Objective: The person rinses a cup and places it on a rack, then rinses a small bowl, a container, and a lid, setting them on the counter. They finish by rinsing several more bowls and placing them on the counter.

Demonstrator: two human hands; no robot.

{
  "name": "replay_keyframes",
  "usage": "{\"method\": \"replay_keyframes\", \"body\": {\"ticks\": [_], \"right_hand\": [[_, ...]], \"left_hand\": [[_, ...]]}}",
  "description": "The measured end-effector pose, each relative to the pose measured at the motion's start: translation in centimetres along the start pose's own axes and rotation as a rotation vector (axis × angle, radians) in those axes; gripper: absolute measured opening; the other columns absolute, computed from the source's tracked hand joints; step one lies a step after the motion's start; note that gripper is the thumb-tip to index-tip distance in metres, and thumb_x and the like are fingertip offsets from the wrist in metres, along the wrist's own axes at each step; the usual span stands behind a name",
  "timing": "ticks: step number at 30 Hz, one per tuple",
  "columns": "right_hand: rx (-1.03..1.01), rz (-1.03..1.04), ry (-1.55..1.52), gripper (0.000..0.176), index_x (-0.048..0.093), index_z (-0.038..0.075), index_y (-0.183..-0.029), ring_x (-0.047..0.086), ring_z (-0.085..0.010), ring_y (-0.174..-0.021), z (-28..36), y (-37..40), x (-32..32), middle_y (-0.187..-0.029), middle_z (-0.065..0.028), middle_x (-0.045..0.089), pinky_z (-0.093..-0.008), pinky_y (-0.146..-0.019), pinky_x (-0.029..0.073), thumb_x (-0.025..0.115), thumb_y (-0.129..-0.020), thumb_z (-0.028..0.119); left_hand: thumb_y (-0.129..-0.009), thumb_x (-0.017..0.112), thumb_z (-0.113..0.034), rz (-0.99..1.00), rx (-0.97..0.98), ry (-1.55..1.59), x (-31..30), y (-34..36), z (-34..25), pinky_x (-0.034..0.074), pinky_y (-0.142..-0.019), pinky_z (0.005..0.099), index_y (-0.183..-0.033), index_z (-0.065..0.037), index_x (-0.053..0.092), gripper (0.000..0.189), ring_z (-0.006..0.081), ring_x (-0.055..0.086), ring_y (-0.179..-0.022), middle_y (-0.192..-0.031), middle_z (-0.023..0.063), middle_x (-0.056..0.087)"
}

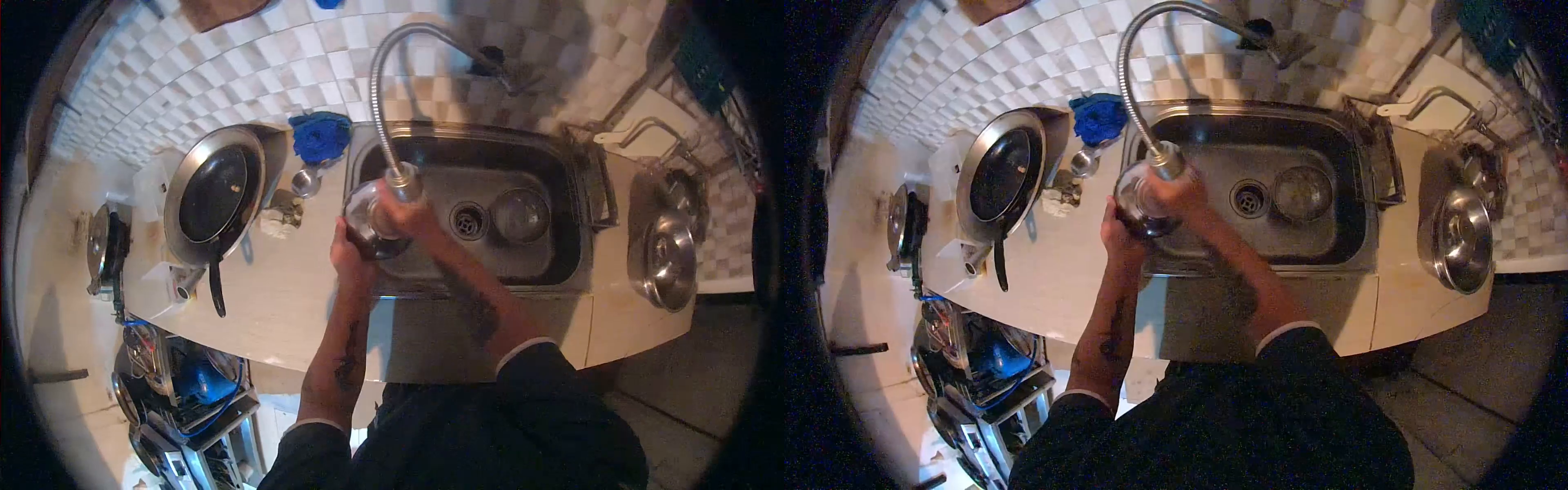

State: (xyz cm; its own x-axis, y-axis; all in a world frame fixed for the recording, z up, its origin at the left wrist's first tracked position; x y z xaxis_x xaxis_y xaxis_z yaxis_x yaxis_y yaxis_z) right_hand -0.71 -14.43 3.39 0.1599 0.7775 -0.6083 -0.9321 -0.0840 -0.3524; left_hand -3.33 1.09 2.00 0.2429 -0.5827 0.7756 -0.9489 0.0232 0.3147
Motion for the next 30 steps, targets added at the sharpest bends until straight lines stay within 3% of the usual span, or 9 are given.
{"method": "replay_keyframes", "body": {"ticks": [3, 5, 9, 13, 15, 16, 19, 25, 30], "right_hand": [[-0.027, -0.121, -0.356, 0.034, 0.063, 0.002, -0.114, 0.067, -0.0303, -0.096, -2.4, 1.2, -3.1, -0.116, -0.0168, 0.067, -0.0426, -0.082, 0.053, 0.065, -0.090, 0.027], [-0.039, -0.238, -0.317, 0.034, 0.064, 0.001, -0.108, 0.067, -0.0302, -0.091, -1.9, 2.0, -4.4, -0.109, -0.0161, 0.068, -0.0418, -0.079, 0.052, 0.064, -0.092, 0.031], [0.500, -0.543, -0.334, 0.036, 0.067, 0.003, -0.093, 0.066, -0.0290, -0.080, -0.2, 2.5, -5.6, -0.091, -0.0126, 0.069, -0.0383, -0.070, 0.050, 0.061, -0.096, 0.039], [0.683, -0.157, -0.006, 0.035, 0.068, 0.004, -0.090, 0.062, -0.0251, -0.087, 2.1, 2.6, -9.1, -0.093, -0.0127, 0.065, -0.0406, -0.079, 0.048, 0.059, -0.097, 0.038], [0.167, 0.189, 0.298, 0.036, 0.065, 0.006, -0.078, 0.061, -0.0257, -0.081, 2.1, 4.5, -8.8, -0.087, -0.0092, 0.065, -0.0409, -0.075, 0.046, 0.062, -0.094, 0.038], [-0.097, 0.361, 0.438, 0.038, 0.064, 0.006, -0.072, 0.060, -0.0260, -0.077, 2.2, 5.9, -8.2, -0.083, -0.0075, 0.065, -0.0411, -0.073, 0.045, 0.063, -0.093, 0.037], [-0.305, 0.304, 0.393, 0.033, 0.067, 0.007, -0.084, 0.061, -0.0272, -0.091, 1.9, 7.3, -8.3, -0.096, -0.0108, 0.065, -0.0399, -0.082, 0.046, 0.063, -0.091, 0.038], [0.565, -0.270, -0.069, 0.063, 0.045, 0.002, -0.139, 0.039, -0.0341, -0.131, -7.4, 12.1, -4.6, -0.143, -0.0193, 0.041, -0.0455, -0.111, 0.029, 0.044, -0.101, 0.052], [0.826, -0.351, -0.893, 0.080, 0.024, 0.009, -0.153, 0.040, -0.0313, -0.133, -3.1, 11.6, -4.8, -0.152, -0.0114, 0.030, -0.0456, -0.112, 0.029, 0.043, -0.097, 0.064]], "left_hand": [[-0.103, 0.048, -0.034, 0.072, 0.199, -0.325, 1.0, -0.1, 0.1, 0.044, -0.101, 0.0372, -0.123, -0.005, 0.058, 0.037, 0.0227, 0.057, -0.114, -0.122, 0.0072, 0.061], [-0.103, 0.042, -0.041, -0.170, -0.138, -0.063, 1.9, -1.7, 2.2, 0.043, -0.104, 0.0393, -0.135, -0.006, 0.051, 0.048, 0.0248, 0.054, -0.122, -0.132, 0.0096, 0.056], [-0.102, 0.033, -0.052, 0.035, -0.188, 0.379, 5.7, -0.4, 8.3, 0.043, -0.105, 0.0475, -0.138, -0.007, 0.049, 0.060, 0.0294, 0.054, -0.124, -0.134, 0.0120, 0.056], [-0.099, 0.044, -0.047, 0.115, -0.446, 0.120, 3.6, -2.4, 11.6, 0.045, -0.102, 0.0472, -0.135, -0.008, 0.052, 0.054, 0.0290, 0.060, -0.114, -0.122, 0.0102, 0.063], [-0.096, 0.050, -0.041, 0.171, -0.634, -0.068, 5.8, -2.8, 5.8, 0.047, -0.100, 0.0451, -0.132, -0.008, 0.055, 0.049, 0.0269, 0.062, -0.109, -0.116, 0.0085, 0.065], [-0.094, 0.053, -0.036, 0.459, -0.486, -0.457, 4.6, -4.3, 4.2, 0.047, -0.099, 0.0434, -0.131, -0.007, 0.056, 0.046, 0.0263, 0.063, -0.108, -0.115, 0.0086, 0.066], [-0.089, 0.058, -0.019, 0.825, -0.166, -1.269, 1.6, -7.5, 1.8, 0.047, -0.098, 0.0391, -0.128, -0.004, 0.059, 0.042, 0.0255, 0.063, -0.108, -0.114, 0.0105, 0.066], [-0.081, 0.053, -0.001, 0.394, 0.014, -1.412, 2.4, -5.8, 0.0, 0.043, -0.103, 0.0376, -0.135, 0.002, 0.053, 0.053, 0.0317, 0.058, -0.121, -0.127, 0.0212, 0.062], [-0.080, 0.053, 0.000, 0.302, 0.017, -1.390, -3.7, -5.9, 4.9, 0.042, -0.104, 0.0382, -0.142, -0.001, 0.046, 0.062, 0.0340, 0.056, -0.124, -0.130, 0.0237, 0.060]]}}
Point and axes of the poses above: each hand's wrist, its own y-axis away from the middle knuckle, its own x-axis out of the palm, z = x × y, the point moved 3 cm from there along -y, towards the middle knuckle
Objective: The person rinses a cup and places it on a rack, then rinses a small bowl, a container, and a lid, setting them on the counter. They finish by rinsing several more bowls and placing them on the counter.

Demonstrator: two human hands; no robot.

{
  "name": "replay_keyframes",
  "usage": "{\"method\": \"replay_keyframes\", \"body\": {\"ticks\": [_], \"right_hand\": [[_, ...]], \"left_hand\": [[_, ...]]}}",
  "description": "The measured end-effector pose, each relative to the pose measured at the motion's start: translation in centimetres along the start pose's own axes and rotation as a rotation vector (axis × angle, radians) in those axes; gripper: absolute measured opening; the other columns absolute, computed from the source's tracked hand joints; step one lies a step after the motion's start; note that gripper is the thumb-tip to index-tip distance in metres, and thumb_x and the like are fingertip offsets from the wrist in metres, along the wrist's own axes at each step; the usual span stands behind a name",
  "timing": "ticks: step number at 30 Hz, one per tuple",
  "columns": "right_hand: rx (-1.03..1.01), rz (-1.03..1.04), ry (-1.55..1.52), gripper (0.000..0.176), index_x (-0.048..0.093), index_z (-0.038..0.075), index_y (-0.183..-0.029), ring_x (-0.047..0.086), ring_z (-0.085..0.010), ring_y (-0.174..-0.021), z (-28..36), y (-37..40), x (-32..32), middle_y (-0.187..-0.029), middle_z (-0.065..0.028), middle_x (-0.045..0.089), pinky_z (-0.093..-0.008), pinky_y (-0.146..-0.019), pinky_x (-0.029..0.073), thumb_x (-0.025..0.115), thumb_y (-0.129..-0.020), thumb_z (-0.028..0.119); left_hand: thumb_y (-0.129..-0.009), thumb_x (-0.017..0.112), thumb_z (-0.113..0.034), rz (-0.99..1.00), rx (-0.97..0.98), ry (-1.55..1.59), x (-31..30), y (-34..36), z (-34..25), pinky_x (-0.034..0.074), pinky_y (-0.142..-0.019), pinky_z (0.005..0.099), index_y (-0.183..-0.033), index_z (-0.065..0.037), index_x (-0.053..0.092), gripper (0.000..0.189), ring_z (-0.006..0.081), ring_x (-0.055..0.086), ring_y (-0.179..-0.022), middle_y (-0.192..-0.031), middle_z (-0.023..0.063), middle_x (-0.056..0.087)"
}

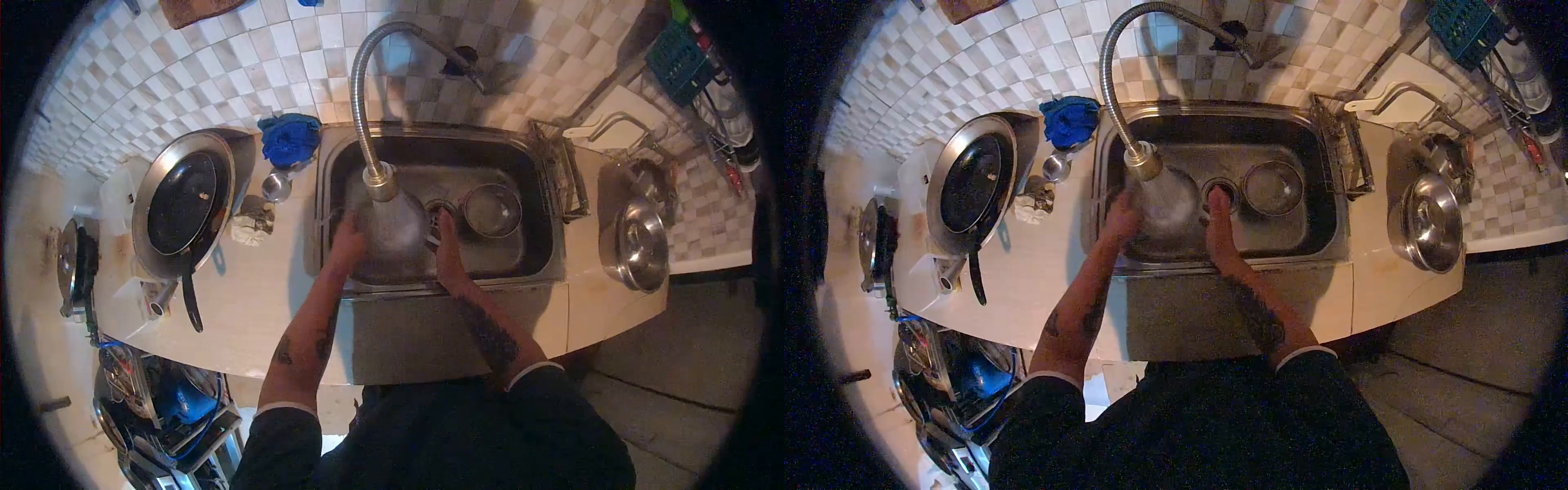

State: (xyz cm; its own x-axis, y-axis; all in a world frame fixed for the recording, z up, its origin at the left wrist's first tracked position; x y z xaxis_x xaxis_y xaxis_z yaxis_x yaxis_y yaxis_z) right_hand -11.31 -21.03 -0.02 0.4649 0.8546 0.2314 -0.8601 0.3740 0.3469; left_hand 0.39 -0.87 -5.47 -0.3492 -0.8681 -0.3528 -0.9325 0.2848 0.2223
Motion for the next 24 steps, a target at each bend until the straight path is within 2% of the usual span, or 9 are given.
{"method": "replay_keyframes", "body": {"ticks": [4, 7, 13, 15, 16, 17, 19, 21, 24], "right_hand": [[0.054, 0.059, -0.011, 0.083, 0.022, 0.010, -0.154, 0.040, -0.0290, -0.134, -1.1, -0.2, -0.8, -0.152, -0.0106, 0.029, -0.0445, -0.110, 0.033, 0.043, -0.096, 0.065], [-0.079, 0.016, 0.407, 0.080, 0.027, 0.009, -0.151, 0.041, -0.0285, -0.132, -2.0, -1.7, -1.5, -0.149, -0.0109, 0.033, -0.0454, -0.108, 0.036, 0.046, -0.096, 0.063], [0.116, 0.406, -0.472, 0.064, 0.036, 0.010, -0.146, 0.053, -0.0300, -0.120, 3.9, -2.8, 1.8, -0.135, -0.0140, 0.051, -0.0489, -0.104, 0.042, 0.063, -0.096, 0.039], [-0.327, 0.280, 0.623, 0.059, 0.042, 0.007, -0.142, 0.055, -0.0292, -0.118, 3.2, -5.3, -1.4, -0.126, -0.0140, 0.056, -0.0471, -0.104, 0.046, 0.067, -0.092, 0.025], [-0.302, 0.206, 0.638, 0.057, 0.044, 0.006, -0.141, 0.055, -0.0290, -0.118, 3.8, -5.4, -2.4, -0.124, -0.0138, 0.058, -0.0456, -0.103, 0.047, 0.069, -0.091, 0.020], [-0.276, 0.133, 0.649, 0.056, 0.046, 0.005, -0.139, 0.056, -0.0287, -0.118, 5.6, -4.8, -2.7, -0.121, -0.0136, 0.059, -0.0441, -0.103, 0.048, 0.070, -0.090, 0.015], [0.185, 0.023, -0.405, 0.055, 0.049, 0.005, -0.138, 0.056, -0.0284, -0.119, 8.4, -3.1, -4.5, -0.120, -0.0128, 0.061, -0.0399, -0.103, 0.048, 0.070, -0.087, 0.006], [-0.358, 0.092, 0.235, 0.061, 0.043, 0.005, -0.141, 0.061, -0.0224, -0.102, 8.3, -4.0, -9.9, -0.115, -0.0087, 0.063, -0.0352, -0.087, 0.051, 0.069, -0.086, 0.003], [-0.420, 0.127, 0.155, 0.068, 0.041, 0.006, -0.144, 0.057, -0.0213, -0.112, 17.4, 2.0, -15.2, -0.128, -0.0075, 0.058, -0.0349, -0.096, 0.047, 0.071, -0.083, 0.001]], "left_hand": [[-0.077, 0.051, 0.003, -0.275, -0.153, 0.236, 0.2, 4.0, -6.1, 0.045, -0.101, 0.0414, -0.128, -0.001, 0.053, 0.051, 0.0346, 0.058, -0.121, -0.123, 0.0232, 0.062], [-0.074, 0.055, 0.004, -0.130, 0.232, -0.024, 1.3, 2.1, -4.2, 0.046, -0.098, 0.0441, -0.119, -0.002, 0.056, 0.046, 0.0389, 0.059, -0.116, -0.117, 0.0236, 0.062], [-0.071, 0.066, -0.002, -0.159, 0.644, -0.558, 2.9, 2.9, -12.0, 0.045, -0.096, 0.0460, -0.117, -0.007, 0.059, 0.046, 0.0377, 0.057, -0.114, -0.121, 0.0207, 0.057], [-0.074, 0.065, -0.004, -0.268, 0.883, -0.513, 4.3, 4.8, -13.5, 0.045, -0.097, 0.0470, -0.113, -0.007, 0.061, 0.039, 0.0368, 0.057, -0.114, -0.118, 0.0189, 0.058], [-0.076, 0.064, -0.005, -0.357, 1.028, -0.464, 4.9, 6.2, -13.9, 0.045, -0.098, 0.0476, -0.110, -0.007, 0.061, 0.034, 0.0363, 0.056, -0.113, -0.115, 0.0179, 0.059], [-0.081, 0.064, -0.013, -0.258, 0.972, -0.347, 5.4, 6.9, -13.9, 0.042, -0.100, 0.0494, -0.114, -0.007, 0.060, 0.033, 0.0406, 0.054, -0.115, -0.123, 0.0191, 0.054], [-0.084, 0.064, -0.017, -0.246, 0.648, 0.041, 7.3, 5.7, -11.0, 0.040, -0.103, 0.0490, -0.119, -0.006, 0.059, 0.037, 0.0409, 0.052, -0.119, -0.127, 0.0200, 0.054], [-0.085, 0.065, -0.019, -0.116, 0.443, 0.041, 10.6, 2.9, -8.4, 0.037, -0.105, 0.0508, -0.123, -0.007, 0.057, 0.042, 0.0407, 0.050, -0.122, -0.130, 0.0188, 0.053], [-0.085, 0.066, -0.023, 0.139, 0.560, -0.488, 18.2, 0.8, -8.7, 0.032, -0.108, 0.0564, -0.128, -0.008, 0.053, 0.048, 0.0397, 0.049, -0.124, -0.134, 0.0163, 0.050]]}}
Point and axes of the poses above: each hand's wrist, its own y-axis away from the middle knuckle, its own x-axis out of the palm, z = x × y, the point moved 3 cm from there along -y, towards the middle knuckle
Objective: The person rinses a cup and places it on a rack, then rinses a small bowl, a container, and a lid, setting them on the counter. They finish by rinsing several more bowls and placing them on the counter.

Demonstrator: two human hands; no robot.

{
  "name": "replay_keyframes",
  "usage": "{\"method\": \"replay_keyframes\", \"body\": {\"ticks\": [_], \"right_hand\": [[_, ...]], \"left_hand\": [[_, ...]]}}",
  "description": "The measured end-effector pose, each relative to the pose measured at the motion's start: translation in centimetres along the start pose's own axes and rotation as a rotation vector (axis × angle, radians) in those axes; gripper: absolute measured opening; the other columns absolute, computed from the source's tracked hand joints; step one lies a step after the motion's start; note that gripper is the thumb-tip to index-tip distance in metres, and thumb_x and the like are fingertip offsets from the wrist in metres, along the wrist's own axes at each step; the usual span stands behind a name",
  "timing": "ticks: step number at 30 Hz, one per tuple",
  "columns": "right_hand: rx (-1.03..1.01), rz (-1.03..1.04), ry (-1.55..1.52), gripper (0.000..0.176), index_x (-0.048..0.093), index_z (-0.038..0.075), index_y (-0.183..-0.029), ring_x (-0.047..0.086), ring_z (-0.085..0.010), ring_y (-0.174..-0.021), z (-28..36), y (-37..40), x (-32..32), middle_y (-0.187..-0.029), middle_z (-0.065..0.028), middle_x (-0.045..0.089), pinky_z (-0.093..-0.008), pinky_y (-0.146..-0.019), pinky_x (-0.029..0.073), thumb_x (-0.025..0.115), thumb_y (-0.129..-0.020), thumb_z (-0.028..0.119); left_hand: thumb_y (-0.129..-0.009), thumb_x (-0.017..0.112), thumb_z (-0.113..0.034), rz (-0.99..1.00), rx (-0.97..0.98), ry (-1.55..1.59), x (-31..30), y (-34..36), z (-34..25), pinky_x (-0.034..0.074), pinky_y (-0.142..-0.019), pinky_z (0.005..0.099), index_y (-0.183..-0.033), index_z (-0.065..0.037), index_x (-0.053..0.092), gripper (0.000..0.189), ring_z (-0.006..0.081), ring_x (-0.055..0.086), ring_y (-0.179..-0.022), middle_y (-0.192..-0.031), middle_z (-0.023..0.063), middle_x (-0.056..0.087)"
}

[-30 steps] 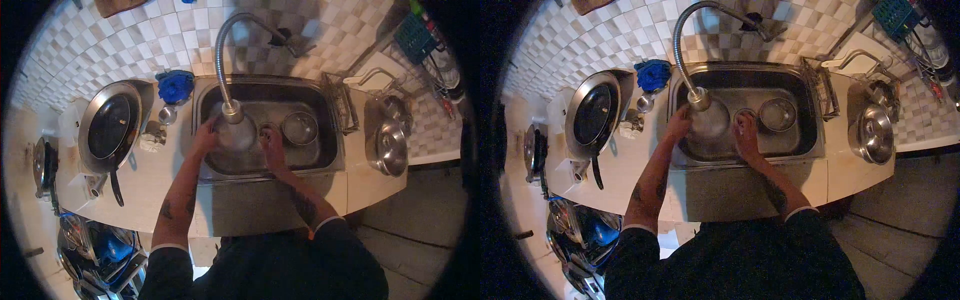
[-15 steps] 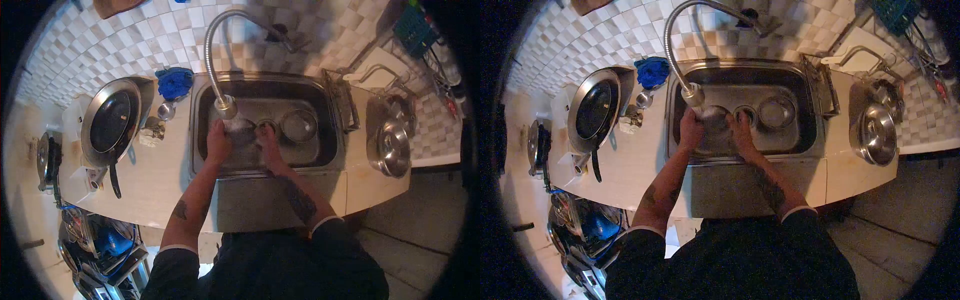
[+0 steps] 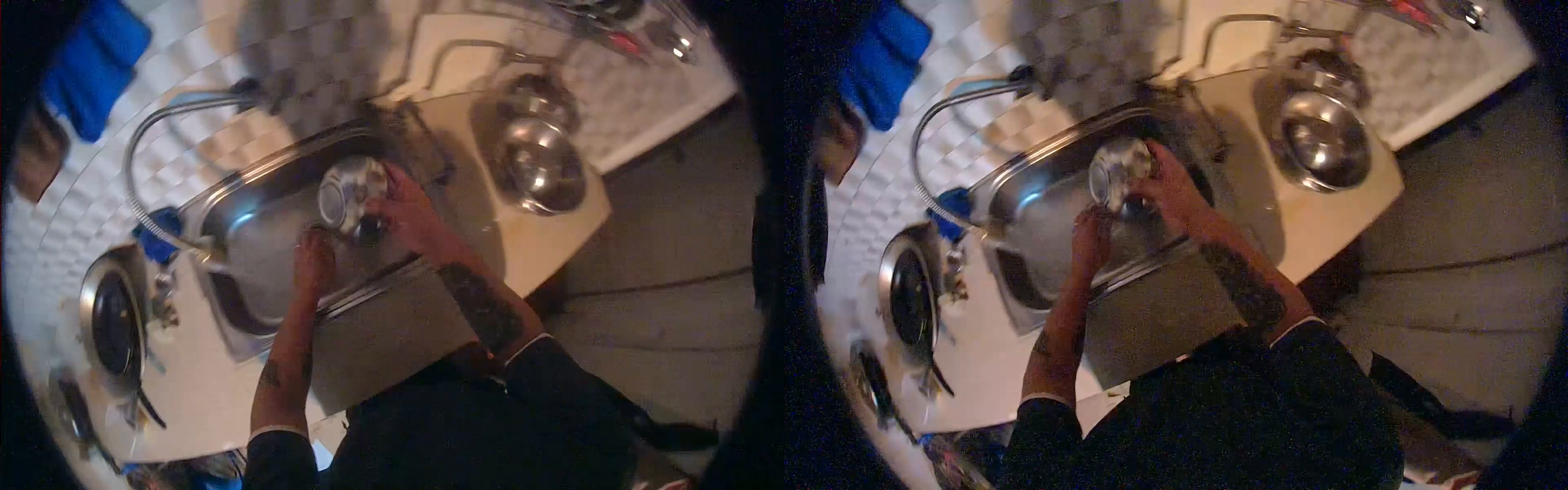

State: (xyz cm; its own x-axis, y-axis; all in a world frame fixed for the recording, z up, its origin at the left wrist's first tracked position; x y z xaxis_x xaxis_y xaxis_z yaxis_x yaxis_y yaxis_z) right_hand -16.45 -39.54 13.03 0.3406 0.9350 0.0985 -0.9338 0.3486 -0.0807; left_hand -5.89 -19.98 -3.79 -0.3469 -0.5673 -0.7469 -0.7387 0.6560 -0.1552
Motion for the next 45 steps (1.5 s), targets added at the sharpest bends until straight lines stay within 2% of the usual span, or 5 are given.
{"method": "replay_keyframes", "body": {"ticks": [6, 15, 19, 31, 45], "right_hand": [[-0.102, -0.446, 0.000, 0.063, 0.048, 0.007, -0.138, 0.055, -0.0177, -0.111, 11.6, 5.8, -16.6, -0.128, -0.0050, 0.056, -0.0313, -0.093, 0.048, 0.069, -0.079, -0.001], [-0.026, -0.879, 0.182, 0.031, 0.067, 0.005, -0.111, 0.062, -0.0191, -0.081, 7.5, 7.3, -34.6, -0.091, -0.0085, 0.067, -0.0311, -0.073, 0.050, 0.065, -0.081, 0.013], [-0.275, -0.995, 1.332, 0.043, 0.063, 0.000, -0.122, 0.061, -0.0341, -0.104, 10.3, 7.5, -30.0, -0.111, -0.0205, 0.066, -0.0418, -0.095, 0.046, 0.070, -0.085, 0.021], [-0.661, 0.278, 0.881, 0.051, 0.051, 0.001, -0.135, 0.041, -0.0407, -0.136, -9.4, 3.0, 28.2, -0.144, -0.0315, 0.042, -0.0506, -0.112, 0.030, 0.051, -0.099, 0.036], [0.553, 0.189, -0.677, 0.037, 0.062, 0.003, -0.121, 0.061, -0.0186, -0.104, -11.7, -3.4, 22.2, -0.117, -0.0081, 0.066, -0.0352, -0.090, 0.050, 0.058, -0.099, 0.032]], "left_hand": [[-0.086, 0.064, -0.027, 0.558, 0.142, -0.482, 7.1, -3.6, -6.0, 0.015, -0.112, 0.0685, -0.119, -0.013, 0.063, 0.036, 0.0364, 0.055, -0.122, -0.122, 0.0163, 0.063], [-0.102, 0.047, -0.029, -0.141, -0.284, 0.829, 2.1, -2.6, -1.3, 0.050, -0.078, 0.0373, -0.097, -0.007, 0.061, 0.027, 0.0217, 0.064, -0.082, -0.094, 0.0068, 0.067], [-0.097, 0.048, -0.020, -0.428, -0.472, 1.171, -3.4, 2.0, 4.2, 0.048, -0.075, 0.0370, -0.092, -0.008, 0.061, 0.018, 0.0211, 0.059, -0.080, -0.088, 0.0041, 0.060], [-0.102, 0.043, -0.028, -0.698, -0.564, 1.262, -9.7, 11.6, 13.4, 0.047, -0.070, 0.0382, -0.097, -0.006, 0.058, 0.027, 0.0238, 0.058, -0.078, -0.088, 0.0070, 0.061], [-0.102, 0.041, -0.041, -0.655, -0.574, 1.402, -14.0, 8.7, 8.9, 0.050, -0.092, 0.0432, -0.128, -0.005, 0.054, 0.046, 0.0270, 0.063, -0.103, -0.114, 0.0135, 0.064]]}}
Point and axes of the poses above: each hand's wrist, its own y-axis away from the middle knuckle, its own x-axis out of the palm, z = x × y, the point moved 3 cm from there along -y, towards the middle knuckle
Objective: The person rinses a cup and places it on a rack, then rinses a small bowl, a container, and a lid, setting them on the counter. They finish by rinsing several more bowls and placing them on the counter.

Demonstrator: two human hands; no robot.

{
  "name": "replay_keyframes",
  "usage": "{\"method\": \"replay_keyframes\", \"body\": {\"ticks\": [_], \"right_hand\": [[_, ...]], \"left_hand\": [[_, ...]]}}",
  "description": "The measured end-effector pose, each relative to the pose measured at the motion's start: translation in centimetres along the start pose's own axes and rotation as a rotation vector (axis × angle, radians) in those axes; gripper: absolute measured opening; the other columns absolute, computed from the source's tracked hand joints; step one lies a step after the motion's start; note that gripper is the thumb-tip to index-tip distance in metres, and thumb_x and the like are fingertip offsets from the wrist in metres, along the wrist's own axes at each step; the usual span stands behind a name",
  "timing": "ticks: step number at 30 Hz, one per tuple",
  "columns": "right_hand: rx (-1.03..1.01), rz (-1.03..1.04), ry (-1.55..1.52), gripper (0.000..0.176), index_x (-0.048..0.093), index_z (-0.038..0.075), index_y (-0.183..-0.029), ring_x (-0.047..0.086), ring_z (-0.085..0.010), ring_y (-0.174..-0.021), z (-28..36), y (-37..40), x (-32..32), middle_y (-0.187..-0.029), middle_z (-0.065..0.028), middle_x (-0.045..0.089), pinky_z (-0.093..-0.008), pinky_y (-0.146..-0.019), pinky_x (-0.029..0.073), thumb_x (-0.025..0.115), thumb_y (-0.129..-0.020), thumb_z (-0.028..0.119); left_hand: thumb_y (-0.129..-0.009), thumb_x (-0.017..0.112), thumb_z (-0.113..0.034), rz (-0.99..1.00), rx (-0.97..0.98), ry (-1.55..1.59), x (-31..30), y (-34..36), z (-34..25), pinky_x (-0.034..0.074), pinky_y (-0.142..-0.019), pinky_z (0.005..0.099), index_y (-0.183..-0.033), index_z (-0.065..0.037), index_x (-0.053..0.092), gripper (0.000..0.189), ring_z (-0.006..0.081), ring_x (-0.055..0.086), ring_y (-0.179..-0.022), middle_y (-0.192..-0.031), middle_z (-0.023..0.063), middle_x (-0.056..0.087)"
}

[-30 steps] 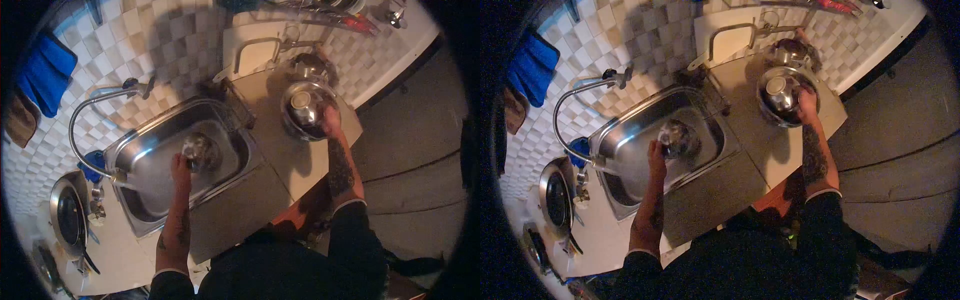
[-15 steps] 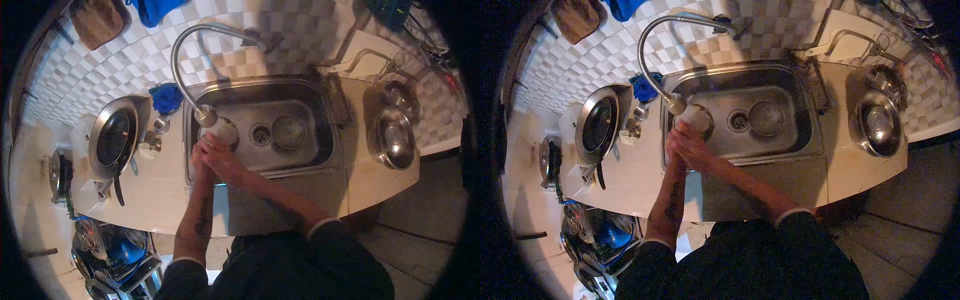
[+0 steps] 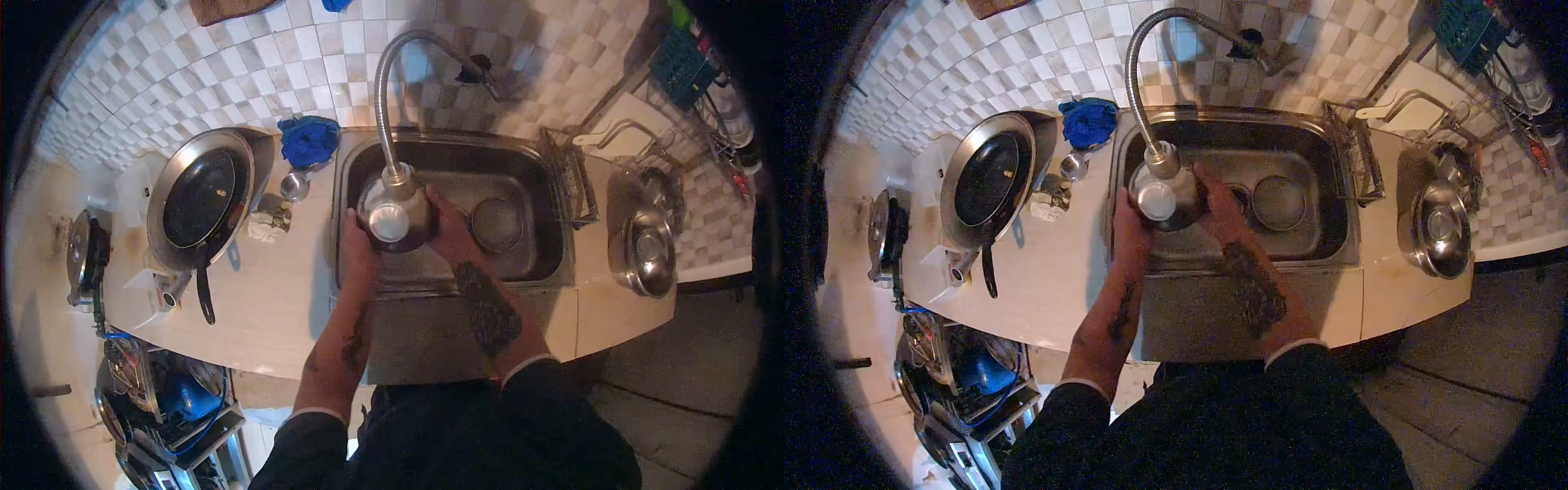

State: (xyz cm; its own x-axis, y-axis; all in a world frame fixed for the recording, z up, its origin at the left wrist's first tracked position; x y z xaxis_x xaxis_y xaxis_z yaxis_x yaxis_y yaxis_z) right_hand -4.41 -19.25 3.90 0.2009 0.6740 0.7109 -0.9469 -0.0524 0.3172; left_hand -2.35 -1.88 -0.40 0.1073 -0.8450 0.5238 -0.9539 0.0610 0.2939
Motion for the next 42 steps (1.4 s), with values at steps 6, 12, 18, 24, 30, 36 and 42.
{"method": "replay_keyframes", "body": {"ticks": [6, 12, 18, 24, 30, 36, 42], "right_hand": [[-0.243, -0.010, 1.041, 0.037, 0.066, 0.006, -0.118, 0.064, -0.0216, -0.088, 3.2, 1.9, -0.3, -0.106, -0.0080, 0.070, -0.0369, -0.086, 0.050, 0.056, -0.098, 0.035], [-0.268, 0.429, 2.014, 0.034, 0.066, 0.011, -0.123, 0.061, -0.0296, -0.107, 2.3, 7.3, 1.8, -0.117, -0.0119, 0.066, -0.0402, -0.097, 0.045, 0.060, -0.097, 0.032], [-0.620, -0.096, 1.473, 0.061, 0.043, 0.007, -0.143, 0.040, -0.0388, -0.135, -0.2, 7.4, -5.6, -0.146, -0.0218, 0.041, -0.0479, -0.114, 0.029, 0.056, -0.096, 0.044], [-0.256, -0.269, 0.889, 0.074, 0.032, -0.002, -0.148, 0.034, -0.0399, -0.139, -3.2, 5.1, -10.7, -0.153, -0.0246, 0.032, -0.0463, -0.117, 0.024, 0.053, -0.097, 0.048], [0.004, 0.094, 0.909, 0.058, 0.042, 0.004, -0.142, 0.050, -0.0308, -0.127, 0.0, 4.0, -3.1, -0.143, -0.0166, 0.047, -0.0483, -0.107, 0.039, 0.059, -0.095, 0.035], [-0.084, 0.372, 1.517, 0.054, 0.051, 0.008, -0.133, 0.060, -0.0351, -0.114, 3.9, -1.0, 2.1, -0.128, -0.0214, 0.057, -0.0464, -0.095, 0.048, 0.069, -0.083, 0.018], [-0.766, 0.581, 2.003, 0.049, 0.054, 0.012, -0.130, 0.062, -0.0371, -0.108, 7.5, 2.3, 3.1, -0.115, -0.0196, 0.061, -0.0480, -0.086, 0.052, 0.065, -0.083, 0.009]], "left_hand": [[-0.096, 0.041, -0.059, 0.198, -0.539, 0.466, 2.3, -1.4, 6.8, 0.046, -0.101, 0.0529, -0.134, -0.009, 0.052, 0.065, 0.0332, 0.057, -0.119, -0.123, 0.0152, 0.063], [-0.093, 0.054, -0.027, 0.516, -0.521, -0.632, 3.2, -3.0, -2.2, 0.052, -0.092, 0.0541, -0.131, -0.006, 0.055, 0.044, 0.0301, 0.061, -0.111, -0.122, 0.0132, 0.064], [-0.076, 0.065, -0.005, 0.389, 0.298, -1.061, -1.5, -5.7, 0.5, 0.050, -0.096, 0.0433, -0.133, -0.001, 0.052, 0.058, 0.0375, 0.062, -0.113, -0.121, 0.0234, 0.064], [-0.077, 0.067, -0.012, 0.143, 0.206, -1.058, -0.7, -2.3, 0.3, 0.050, -0.092, 0.0437, -0.130, 0.001, 0.047, 0.058, 0.0390, 0.065, -0.105, -0.114, 0.0265, 0.065], [-0.082, 0.070, -0.025, -0.070, 0.143, -0.861, -0.4, 2.3, 0.0, 0.053, -0.082, 0.0444, -0.127, 0.003, 0.043, 0.059, 0.0372, 0.063, -0.107, -0.117, 0.0278, 0.060], [-0.086, 0.069, -0.013, 0.091, -0.307, -0.295, -4.1, 4.8, 2.0, 0.057, -0.070, 0.0370, -0.126, -0.003, 0.051, 0.045, 0.0278, 0.064, -0.098, -0.118, 0.0168, 0.058], [-0.085, 0.067, -0.005, 0.178, -0.271, -0.159, 0.1, 0.6, 3.2, 0.058, -0.078, 0.0374, -0.123, 0.000, 0.049, 0.042, 0.0259, 0.067, -0.090, -0.110, 0.0157, 0.062]]}}
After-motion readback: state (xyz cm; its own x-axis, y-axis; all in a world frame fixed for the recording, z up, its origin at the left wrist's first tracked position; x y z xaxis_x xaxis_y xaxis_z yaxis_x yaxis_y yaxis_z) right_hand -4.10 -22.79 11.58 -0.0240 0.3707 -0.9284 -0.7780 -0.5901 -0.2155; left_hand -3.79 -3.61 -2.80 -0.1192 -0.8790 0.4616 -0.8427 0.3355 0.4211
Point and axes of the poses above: each hand's wrist, its own y-axis away from the middle knuckle, its own x-axis out of the palm, z = x × y, the point moved 3 cm from there along -y, towards the middle knuckle
